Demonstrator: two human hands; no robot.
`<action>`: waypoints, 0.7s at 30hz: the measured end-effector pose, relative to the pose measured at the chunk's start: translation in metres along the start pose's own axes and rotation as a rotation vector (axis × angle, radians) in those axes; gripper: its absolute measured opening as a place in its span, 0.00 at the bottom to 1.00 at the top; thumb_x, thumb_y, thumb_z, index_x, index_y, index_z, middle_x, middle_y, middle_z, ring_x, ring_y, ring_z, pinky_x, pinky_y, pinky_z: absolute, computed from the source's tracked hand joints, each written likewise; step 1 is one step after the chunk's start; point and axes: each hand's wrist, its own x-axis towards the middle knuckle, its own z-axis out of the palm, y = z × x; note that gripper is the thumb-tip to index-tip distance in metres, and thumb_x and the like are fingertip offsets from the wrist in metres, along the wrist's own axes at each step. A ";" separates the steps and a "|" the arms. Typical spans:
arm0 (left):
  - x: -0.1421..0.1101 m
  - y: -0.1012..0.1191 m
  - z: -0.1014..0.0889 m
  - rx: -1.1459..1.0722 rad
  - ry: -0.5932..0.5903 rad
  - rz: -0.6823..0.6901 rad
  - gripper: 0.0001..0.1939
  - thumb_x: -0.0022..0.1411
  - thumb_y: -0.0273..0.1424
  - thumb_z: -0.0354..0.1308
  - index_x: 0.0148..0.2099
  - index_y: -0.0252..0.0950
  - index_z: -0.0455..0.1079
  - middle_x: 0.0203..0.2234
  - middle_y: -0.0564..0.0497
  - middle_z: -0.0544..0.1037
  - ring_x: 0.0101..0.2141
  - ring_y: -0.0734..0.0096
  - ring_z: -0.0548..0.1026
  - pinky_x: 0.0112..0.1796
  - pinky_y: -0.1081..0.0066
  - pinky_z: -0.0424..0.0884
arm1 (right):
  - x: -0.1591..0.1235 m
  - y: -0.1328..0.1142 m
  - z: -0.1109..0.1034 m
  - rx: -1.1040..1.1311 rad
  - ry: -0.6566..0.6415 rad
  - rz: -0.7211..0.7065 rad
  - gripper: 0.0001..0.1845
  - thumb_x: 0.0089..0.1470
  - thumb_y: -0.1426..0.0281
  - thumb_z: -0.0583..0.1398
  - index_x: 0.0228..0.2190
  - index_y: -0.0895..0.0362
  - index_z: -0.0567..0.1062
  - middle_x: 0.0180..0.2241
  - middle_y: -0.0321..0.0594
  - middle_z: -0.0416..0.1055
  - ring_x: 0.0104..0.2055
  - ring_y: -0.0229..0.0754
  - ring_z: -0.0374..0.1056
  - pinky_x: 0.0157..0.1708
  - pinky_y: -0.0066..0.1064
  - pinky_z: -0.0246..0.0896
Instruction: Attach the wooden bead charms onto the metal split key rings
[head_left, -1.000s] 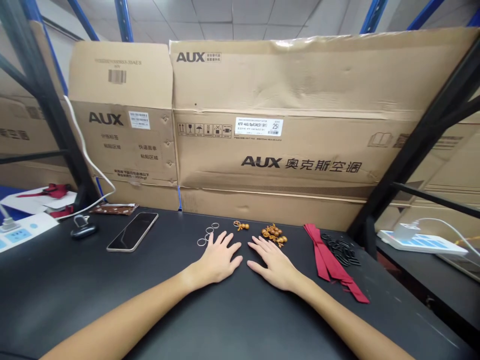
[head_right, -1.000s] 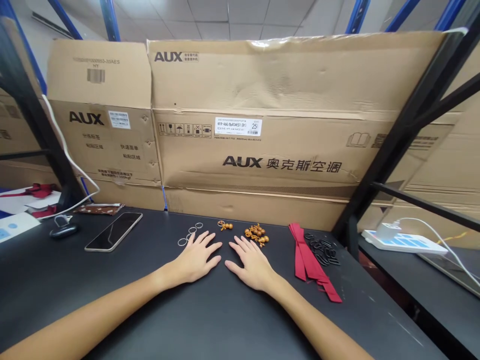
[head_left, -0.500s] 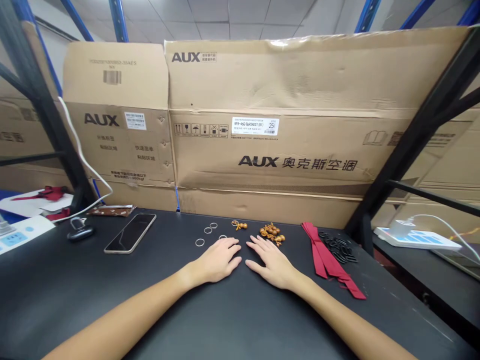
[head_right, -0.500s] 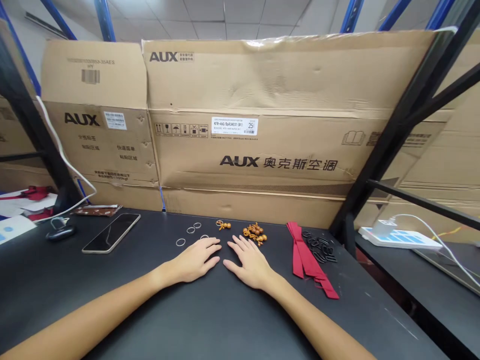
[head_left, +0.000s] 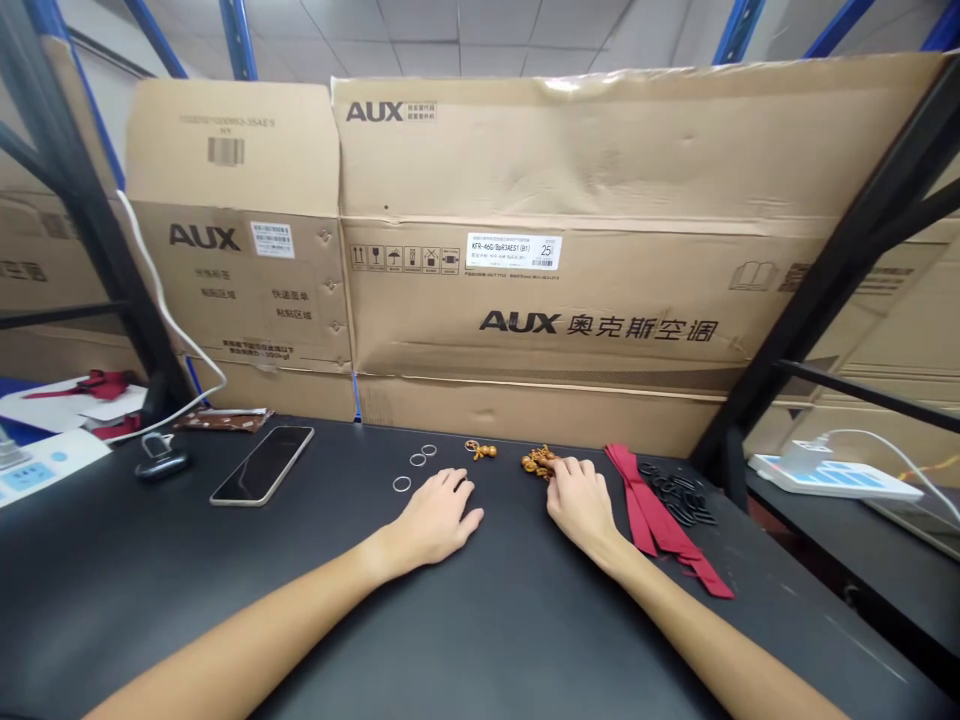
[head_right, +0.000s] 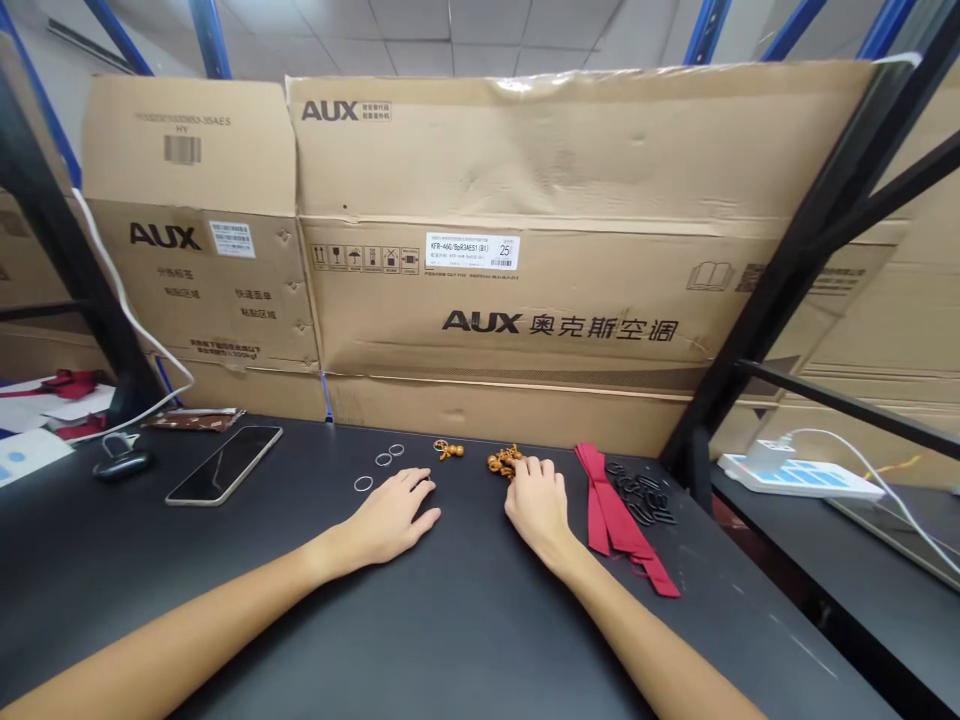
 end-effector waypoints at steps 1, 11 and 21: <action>0.000 0.000 -0.001 -0.025 -0.004 0.026 0.20 0.67 0.38 0.48 0.53 0.30 0.67 0.55 0.37 0.68 0.57 0.52 0.64 0.57 0.58 0.60 | 0.000 0.001 0.001 -0.008 -0.016 0.003 0.16 0.57 0.76 0.48 0.41 0.62 0.73 0.41 0.55 0.70 0.44 0.57 0.61 0.39 0.44 0.56; 0.000 -0.001 -0.009 -0.234 -0.050 0.100 0.18 0.67 0.36 0.48 0.56 0.36 0.63 0.56 0.44 0.68 0.55 0.61 0.67 0.55 0.63 0.64 | -0.008 -0.014 0.004 0.097 -0.064 -0.140 0.12 0.58 0.73 0.50 0.34 0.56 0.73 0.38 0.47 0.71 0.42 0.50 0.63 0.40 0.37 0.59; 0.004 -0.005 -0.004 -0.283 -0.022 0.114 0.12 0.66 0.32 0.50 0.49 0.38 0.68 0.49 0.48 0.74 0.52 0.62 0.70 0.53 0.65 0.65 | -0.014 -0.024 -0.002 0.371 -0.033 -0.230 0.05 0.55 0.72 0.53 0.30 0.55 0.70 0.35 0.42 0.69 0.39 0.46 0.63 0.39 0.36 0.60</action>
